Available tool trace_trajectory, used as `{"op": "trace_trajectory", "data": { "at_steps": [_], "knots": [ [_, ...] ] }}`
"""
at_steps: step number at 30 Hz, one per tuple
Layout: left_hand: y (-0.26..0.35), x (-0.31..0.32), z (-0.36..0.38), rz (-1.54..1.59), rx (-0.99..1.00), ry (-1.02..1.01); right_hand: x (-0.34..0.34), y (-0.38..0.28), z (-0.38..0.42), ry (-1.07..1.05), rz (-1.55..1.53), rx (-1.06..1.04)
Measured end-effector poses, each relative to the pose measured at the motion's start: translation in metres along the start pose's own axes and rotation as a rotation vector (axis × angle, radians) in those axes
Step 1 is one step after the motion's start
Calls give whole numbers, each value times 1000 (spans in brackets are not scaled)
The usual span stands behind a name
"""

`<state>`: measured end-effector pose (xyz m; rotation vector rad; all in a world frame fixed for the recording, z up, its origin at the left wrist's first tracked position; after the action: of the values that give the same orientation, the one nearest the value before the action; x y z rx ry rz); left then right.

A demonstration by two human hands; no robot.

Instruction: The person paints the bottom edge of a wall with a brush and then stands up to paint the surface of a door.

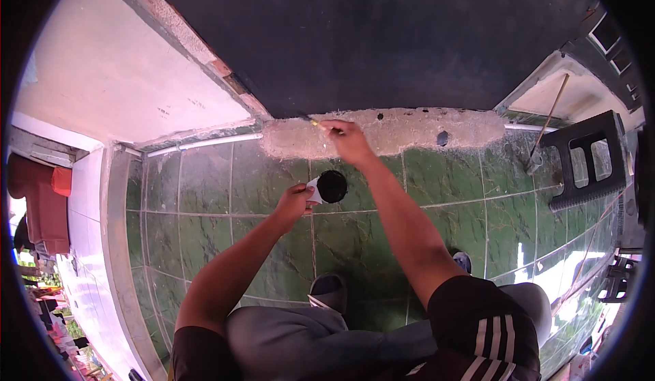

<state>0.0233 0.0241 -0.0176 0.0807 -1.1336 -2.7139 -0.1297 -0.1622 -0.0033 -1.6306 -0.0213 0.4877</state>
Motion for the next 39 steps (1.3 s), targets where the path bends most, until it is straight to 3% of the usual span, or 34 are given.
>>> {"op": "trace_trajectory", "data": {
  "at_steps": [1,4,6,9,12,16,19,22,24,27,30,31,34,37,38,39],
  "knots": [
    [-1,-1,-1,-4,6,-15,-8,8,0,-10,4,-20],
    [-4,-4,-4,6,13,-33,-73,67,-17,477,-307,-2],
    [-4,-6,-4,3,12,-33,-116,60,-3,860,-497,169],
    [-4,-6,-4,1,8,-40,-122,53,9,1221,-389,279],
    [-6,-5,-8,38,-10,-51,-62,37,-7,1001,-454,243],
    [-4,0,-10,34,-12,-60,49,-11,-8,170,-197,-32],
    [-5,-4,-15,-2,0,-73,48,-21,-10,117,-80,-36],
    [-10,-7,-13,11,6,-74,-32,4,-23,490,-266,21],
    [-10,-8,-11,23,16,-71,-90,21,-20,648,-393,250],
    [-10,-5,-12,29,25,-77,-93,37,-11,960,-416,168],
    [-9,-5,-18,40,38,-71,-53,33,-5,1151,-402,25],
    [-9,-4,-19,48,44,-65,-32,48,-10,929,-352,-29],
    [-7,-2,-20,45,47,-50,9,9,8,134,-100,-14],
    [-11,-1,-21,57,52,-27,-24,46,-5,179,-144,-121],
    [-12,-2,-22,63,58,-17,-52,60,-8,358,-79,-151],
    [-12,-2,-22,51,61,-20,-88,72,-11,504,-215,-66]
  ]
}}
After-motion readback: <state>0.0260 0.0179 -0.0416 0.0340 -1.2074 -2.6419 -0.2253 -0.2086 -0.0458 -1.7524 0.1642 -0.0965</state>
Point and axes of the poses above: each hand's wrist, its own z-axis away from the middle knuckle, its own x-axis out of the palm, y = z × x, the point moved 3 cm from there along -z, towards the middle knuckle, and after that the axes turned 7 degrees about z, right-handed, at the moved point
